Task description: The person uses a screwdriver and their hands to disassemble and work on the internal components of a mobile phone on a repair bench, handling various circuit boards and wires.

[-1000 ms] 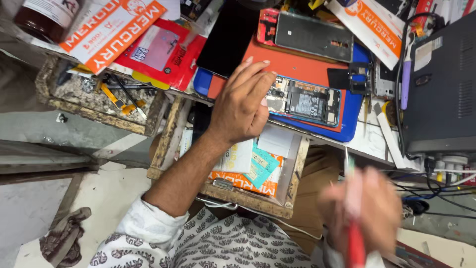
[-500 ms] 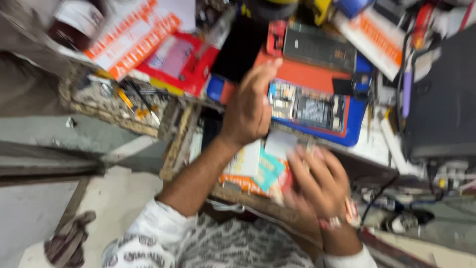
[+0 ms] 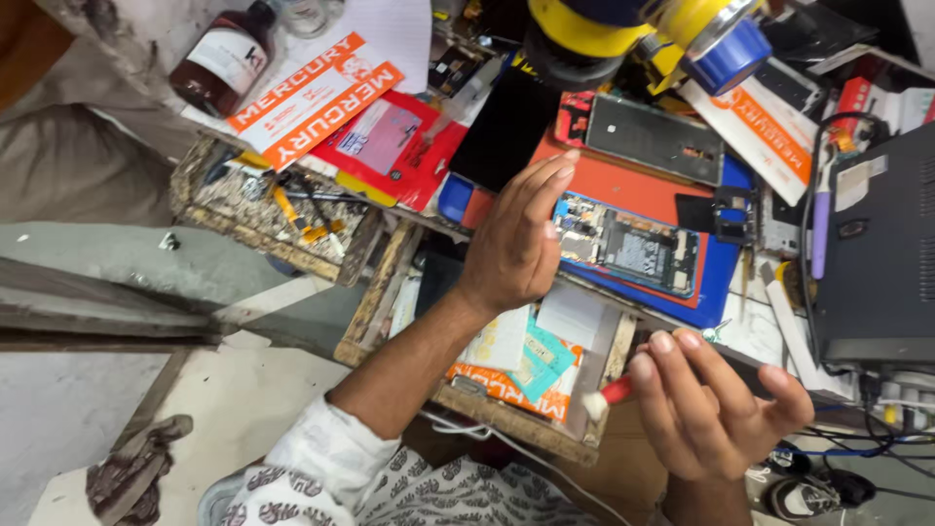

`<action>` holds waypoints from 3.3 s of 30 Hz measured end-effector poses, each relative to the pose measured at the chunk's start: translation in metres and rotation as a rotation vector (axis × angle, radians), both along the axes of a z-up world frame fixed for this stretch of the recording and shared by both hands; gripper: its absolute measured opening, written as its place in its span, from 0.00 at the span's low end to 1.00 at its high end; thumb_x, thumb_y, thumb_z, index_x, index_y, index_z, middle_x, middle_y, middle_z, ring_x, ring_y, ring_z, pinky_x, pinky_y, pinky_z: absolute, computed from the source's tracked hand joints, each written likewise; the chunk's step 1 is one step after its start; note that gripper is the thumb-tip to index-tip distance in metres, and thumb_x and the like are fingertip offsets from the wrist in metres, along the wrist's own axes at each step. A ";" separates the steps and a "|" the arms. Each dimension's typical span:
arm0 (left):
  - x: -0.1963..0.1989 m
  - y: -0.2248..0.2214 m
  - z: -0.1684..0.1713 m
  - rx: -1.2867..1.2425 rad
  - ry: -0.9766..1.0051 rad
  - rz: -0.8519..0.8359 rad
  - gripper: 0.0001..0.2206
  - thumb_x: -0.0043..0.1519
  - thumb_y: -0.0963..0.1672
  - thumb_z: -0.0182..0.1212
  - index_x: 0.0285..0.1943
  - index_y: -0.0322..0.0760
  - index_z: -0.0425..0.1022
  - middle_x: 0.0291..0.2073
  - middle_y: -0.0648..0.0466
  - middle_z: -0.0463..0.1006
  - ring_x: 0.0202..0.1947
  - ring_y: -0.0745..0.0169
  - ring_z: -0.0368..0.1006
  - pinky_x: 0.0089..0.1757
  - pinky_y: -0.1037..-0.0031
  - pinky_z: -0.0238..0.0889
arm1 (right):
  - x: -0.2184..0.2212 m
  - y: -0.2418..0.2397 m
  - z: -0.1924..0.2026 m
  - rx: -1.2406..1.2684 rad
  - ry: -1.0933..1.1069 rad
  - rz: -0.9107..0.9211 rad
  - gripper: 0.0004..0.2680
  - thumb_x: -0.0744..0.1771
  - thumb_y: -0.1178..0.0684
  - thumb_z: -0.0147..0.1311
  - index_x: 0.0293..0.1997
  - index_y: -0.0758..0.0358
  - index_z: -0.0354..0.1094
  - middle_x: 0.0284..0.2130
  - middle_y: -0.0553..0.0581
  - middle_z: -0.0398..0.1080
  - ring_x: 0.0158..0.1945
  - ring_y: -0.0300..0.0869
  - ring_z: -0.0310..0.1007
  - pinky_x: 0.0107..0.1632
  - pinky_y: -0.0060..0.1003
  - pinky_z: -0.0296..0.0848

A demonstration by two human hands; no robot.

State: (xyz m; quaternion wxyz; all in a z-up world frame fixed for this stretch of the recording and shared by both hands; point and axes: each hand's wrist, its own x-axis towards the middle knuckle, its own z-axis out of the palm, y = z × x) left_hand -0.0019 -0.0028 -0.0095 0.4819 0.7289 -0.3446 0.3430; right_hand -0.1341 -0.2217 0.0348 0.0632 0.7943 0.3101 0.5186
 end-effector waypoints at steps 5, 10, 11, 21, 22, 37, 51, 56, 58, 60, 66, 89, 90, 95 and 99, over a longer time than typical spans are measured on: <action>-0.004 -0.002 0.002 0.004 0.057 0.003 0.24 0.69 0.37 0.47 0.76 0.34 0.52 0.70 0.42 0.65 0.68 0.40 0.64 0.69 0.58 0.58 | 0.020 -0.005 0.005 0.168 0.117 -0.038 0.04 0.72 0.55 0.56 0.49 0.62 0.73 0.42 0.54 0.76 0.50 0.47 0.78 0.62 0.55 0.68; -0.004 -0.001 0.005 0.015 0.075 0.044 0.23 0.70 0.37 0.46 0.75 0.29 0.52 0.69 0.40 0.66 0.69 0.38 0.64 0.68 0.58 0.57 | 0.045 -0.027 0.007 0.380 0.273 -0.120 0.04 0.75 0.57 0.48 0.49 0.66 0.66 0.44 0.60 0.71 0.51 0.52 0.71 0.64 0.53 0.70; -0.006 -0.001 0.004 0.024 0.082 0.054 0.23 0.70 0.37 0.46 0.75 0.29 0.53 0.69 0.40 0.66 0.68 0.39 0.64 0.68 0.59 0.58 | 0.047 -0.034 0.008 0.425 0.322 -0.163 0.03 0.75 0.59 0.48 0.49 0.66 0.67 0.45 0.61 0.71 0.51 0.52 0.71 0.62 0.52 0.70; -0.006 -0.004 0.009 0.022 0.069 0.078 0.21 0.70 0.37 0.46 0.74 0.27 0.54 0.67 0.40 0.67 0.68 0.38 0.66 0.66 0.58 0.60 | 0.095 -0.041 0.036 0.586 0.543 -0.150 0.04 0.72 0.66 0.51 0.51 0.72 0.68 0.40 0.65 0.71 0.43 0.53 0.72 0.47 0.45 0.70; -0.005 -0.003 0.010 0.015 0.063 0.077 0.21 0.70 0.37 0.46 0.74 0.28 0.54 0.67 0.40 0.67 0.66 0.39 0.66 0.66 0.58 0.60 | 0.102 -0.040 0.035 0.630 0.582 -0.128 0.04 0.71 0.65 0.53 0.51 0.72 0.69 0.39 0.65 0.71 0.41 0.52 0.72 0.46 0.45 0.70; -0.006 -0.005 0.014 0.024 0.106 0.092 0.20 0.67 0.37 0.52 0.70 0.29 0.59 0.62 0.41 0.72 0.65 0.38 0.69 0.65 0.55 0.63 | 0.108 -0.076 0.039 0.496 0.834 -0.279 0.11 0.64 0.65 0.56 0.50 0.68 0.76 0.47 0.64 0.75 0.48 0.57 0.76 0.53 0.47 0.74; -0.009 0.000 0.020 0.000 0.012 0.081 0.17 0.66 0.36 0.53 0.64 0.29 0.65 0.56 0.43 0.75 0.59 0.40 0.72 0.61 0.54 0.66 | 0.107 -0.084 0.032 0.279 0.968 -0.312 0.15 0.61 0.60 0.59 0.53 0.62 0.75 0.56 0.59 0.74 0.55 0.55 0.75 0.56 0.45 0.74; -0.009 -0.002 0.016 -0.016 -0.032 0.067 0.14 0.67 0.36 0.54 0.62 0.30 0.66 0.54 0.45 0.76 0.56 0.44 0.72 0.60 0.55 0.66 | 0.100 -0.079 0.028 -0.021 0.672 -0.334 0.09 0.65 0.59 0.59 0.49 0.64 0.76 0.50 0.56 0.78 0.47 0.48 0.79 0.48 0.43 0.77; -0.012 -0.002 0.016 0.031 -0.051 0.165 0.14 0.65 0.37 0.55 0.61 0.31 0.67 0.53 0.47 0.76 0.57 0.47 0.72 0.62 0.52 0.61 | 0.094 -0.077 0.031 -0.054 0.523 -0.376 0.07 0.67 0.60 0.60 0.48 0.65 0.76 0.48 0.57 0.78 0.43 0.46 0.79 0.43 0.41 0.74; -0.014 -0.002 0.020 0.054 -0.056 0.217 0.15 0.64 0.38 0.56 0.61 0.32 0.67 0.53 0.48 0.77 0.57 0.48 0.72 0.63 0.51 0.57 | 0.089 -0.070 0.033 0.044 0.410 -0.367 0.05 0.69 0.61 0.60 0.49 0.66 0.76 0.48 0.57 0.78 0.42 0.44 0.78 0.41 0.39 0.72; -0.023 -0.007 0.046 0.023 0.062 0.111 0.18 0.64 0.41 0.60 0.63 0.32 0.69 0.56 0.46 0.76 0.59 0.48 0.70 0.63 0.56 0.59 | 0.054 -0.021 0.015 1.197 0.540 0.011 0.04 0.72 0.59 0.60 0.51 0.69 0.75 0.41 0.54 0.77 0.36 0.34 0.68 0.40 0.26 0.66; -0.054 0.012 0.028 -0.087 1.048 -0.880 0.11 0.64 0.43 0.59 0.49 0.28 0.78 0.40 0.56 0.82 0.43 0.75 0.76 0.46 0.77 0.71 | 0.024 0.005 0.063 0.386 1.355 0.221 0.24 0.55 0.46 0.77 0.51 0.63 0.72 0.59 0.60 0.74 0.24 0.35 0.77 0.27 0.29 0.76; -0.055 0.014 0.027 -0.060 1.052 -0.859 0.11 0.64 0.43 0.60 0.49 0.28 0.78 0.39 0.55 0.82 0.43 0.75 0.76 0.45 0.77 0.71 | 0.022 0.009 0.060 0.364 1.272 0.224 0.24 0.55 0.46 0.76 0.51 0.63 0.72 0.57 0.59 0.74 0.31 0.40 0.79 0.33 0.32 0.77; -0.060 0.016 0.027 -0.110 1.230 -0.898 0.12 0.66 0.45 0.59 0.51 0.31 0.78 0.37 0.55 0.81 0.39 0.74 0.74 0.43 0.75 0.70 | 0.014 0.016 0.049 0.242 1.049 0.166 0.24 0.54 0.46 0.75 0.49 0.67 0.74 0.50 0.62 0.78 0.30 0.46 0.78 0.33 0.38 0.77; -0.061 0.028 0.038 0.009 0.834 -0.414 0.10 0.68 0.45 0.58 0.42 0.32 0.76 0.32 0.55 0.80 0.36 0.66 0.77 0.42 0.71 0.70 | 0.033 0.001 0.047 0.254 0.883 0.113 0.23 0.59 0.46 0.72 0.56 0.65 0.73 0.52 0.63 0.75 0.44 0.52 0.80 0.44 0.41 0.79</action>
